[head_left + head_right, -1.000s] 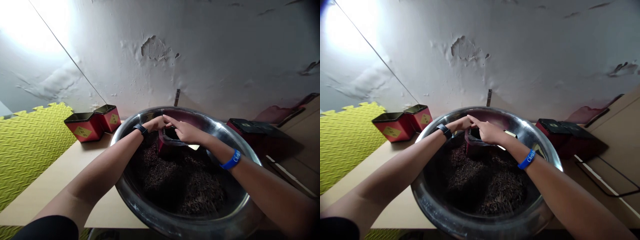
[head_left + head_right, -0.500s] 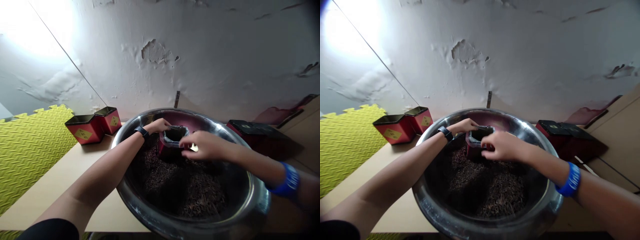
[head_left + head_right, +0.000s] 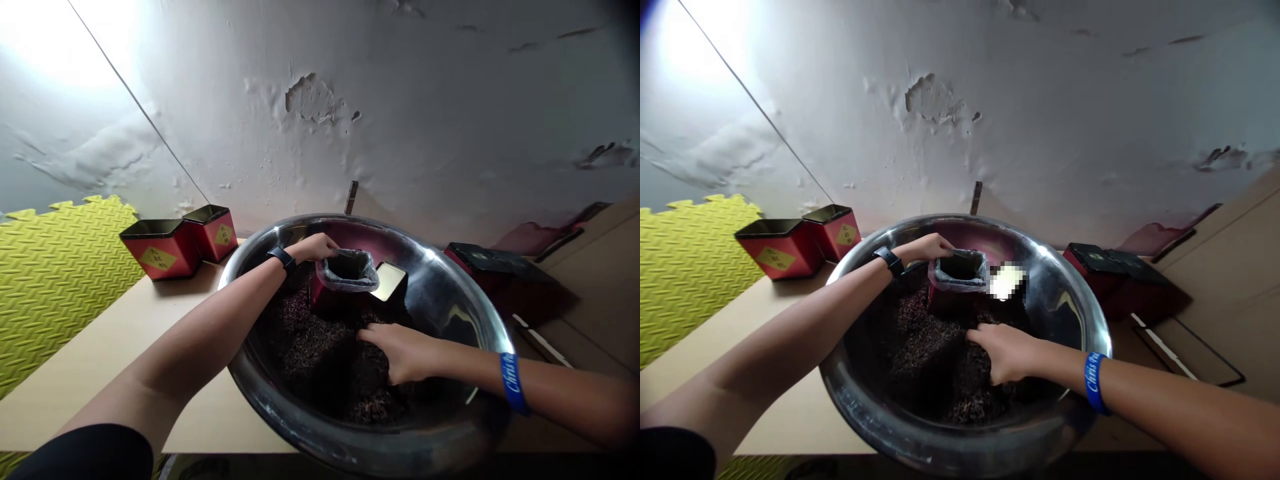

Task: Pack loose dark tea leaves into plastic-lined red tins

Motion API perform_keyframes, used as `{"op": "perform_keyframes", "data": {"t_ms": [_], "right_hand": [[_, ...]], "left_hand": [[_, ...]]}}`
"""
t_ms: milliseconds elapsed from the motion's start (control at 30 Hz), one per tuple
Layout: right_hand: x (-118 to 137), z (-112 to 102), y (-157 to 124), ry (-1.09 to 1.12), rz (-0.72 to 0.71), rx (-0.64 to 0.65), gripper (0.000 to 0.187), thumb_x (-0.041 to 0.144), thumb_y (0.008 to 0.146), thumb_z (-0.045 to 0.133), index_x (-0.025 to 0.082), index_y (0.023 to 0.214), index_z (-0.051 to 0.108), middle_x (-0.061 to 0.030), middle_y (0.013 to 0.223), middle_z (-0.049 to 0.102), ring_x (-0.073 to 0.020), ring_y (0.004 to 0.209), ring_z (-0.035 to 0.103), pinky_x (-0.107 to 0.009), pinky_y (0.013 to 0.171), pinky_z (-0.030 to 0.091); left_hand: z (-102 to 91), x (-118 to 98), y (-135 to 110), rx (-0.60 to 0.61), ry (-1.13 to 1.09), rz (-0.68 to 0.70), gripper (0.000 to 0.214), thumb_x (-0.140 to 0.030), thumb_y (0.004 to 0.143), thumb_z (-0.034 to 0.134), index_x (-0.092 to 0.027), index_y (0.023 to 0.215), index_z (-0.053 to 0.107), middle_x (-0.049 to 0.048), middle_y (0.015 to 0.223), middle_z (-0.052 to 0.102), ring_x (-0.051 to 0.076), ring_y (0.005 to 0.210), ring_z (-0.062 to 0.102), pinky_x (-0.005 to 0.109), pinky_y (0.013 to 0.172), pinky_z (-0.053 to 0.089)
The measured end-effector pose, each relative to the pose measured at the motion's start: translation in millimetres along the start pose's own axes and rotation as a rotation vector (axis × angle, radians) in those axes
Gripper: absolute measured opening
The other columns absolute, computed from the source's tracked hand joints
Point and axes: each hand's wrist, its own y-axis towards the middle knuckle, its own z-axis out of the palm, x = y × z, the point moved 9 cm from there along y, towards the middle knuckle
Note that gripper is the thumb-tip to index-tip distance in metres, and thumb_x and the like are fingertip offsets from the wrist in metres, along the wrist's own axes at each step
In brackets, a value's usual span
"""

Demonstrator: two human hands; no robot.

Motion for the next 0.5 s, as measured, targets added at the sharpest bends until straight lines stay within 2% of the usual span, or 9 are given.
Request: {"op": "perform_keyframes", "data": {"t_ms": [200, 333, 500], "right_hand": [[25, -35, -2, 0.198, -0.080, -0.090, 0.042, 0.018, 0.055, 0.063, 0.022, 0.096, 0.056, -0.0023, 0.089, 0.060, -0.0193, 0.079, 0.056, -0.027, 0.067, 0.043], [24, -50, -1, 0.344, -0.013, -0.098, 0.047, 0.017, 0.054, 0.063, 0.019, 0.099, 0.053, -0.0010, 0.086, 0.059, -0.0166, 0.076, 0.054, -0.026, 0.065, 0.043], [21, -65, 2, 0.456, -0.038, -0.164, 0.045, 0.018, 0.058, 0.063, 0.018, 0.102, 0.052, -0.0023, 0.090, 0.058, -0.0179, 0.084, 0.054, -0.030, 0.078, 0.043]], "left_hand": [[1.4, -3, -4, 0.028, 0.075, 0.011, 0.027, -0.023, 0.069, 0.056, -0.013, 0.087, 0.072, -0.0001, 0.065, 0.061, 0.009, 0.054, 0.045, 0.021, 0.052, 0.036], [0.9, -5, -6, 0.023, 0.069, -0.016, 0.027, -0.023, 0.067, 0.055, -0.013, 0.086, 0.072, -0.0009, 0.061, 0.058, 0.008, 0.052, 0.043, 0.021, 0.050, 0.034], [0.8, -10, -9, 0.027, 0.064, -0.011, 0.025, -0.023, 0.068, 0.055, -0.012, 0.084, 0.072, -0.0011, 0.059, 0.057, 0.008, 0.052, 0.042, 0.020, 0.049, 0.033]]}}
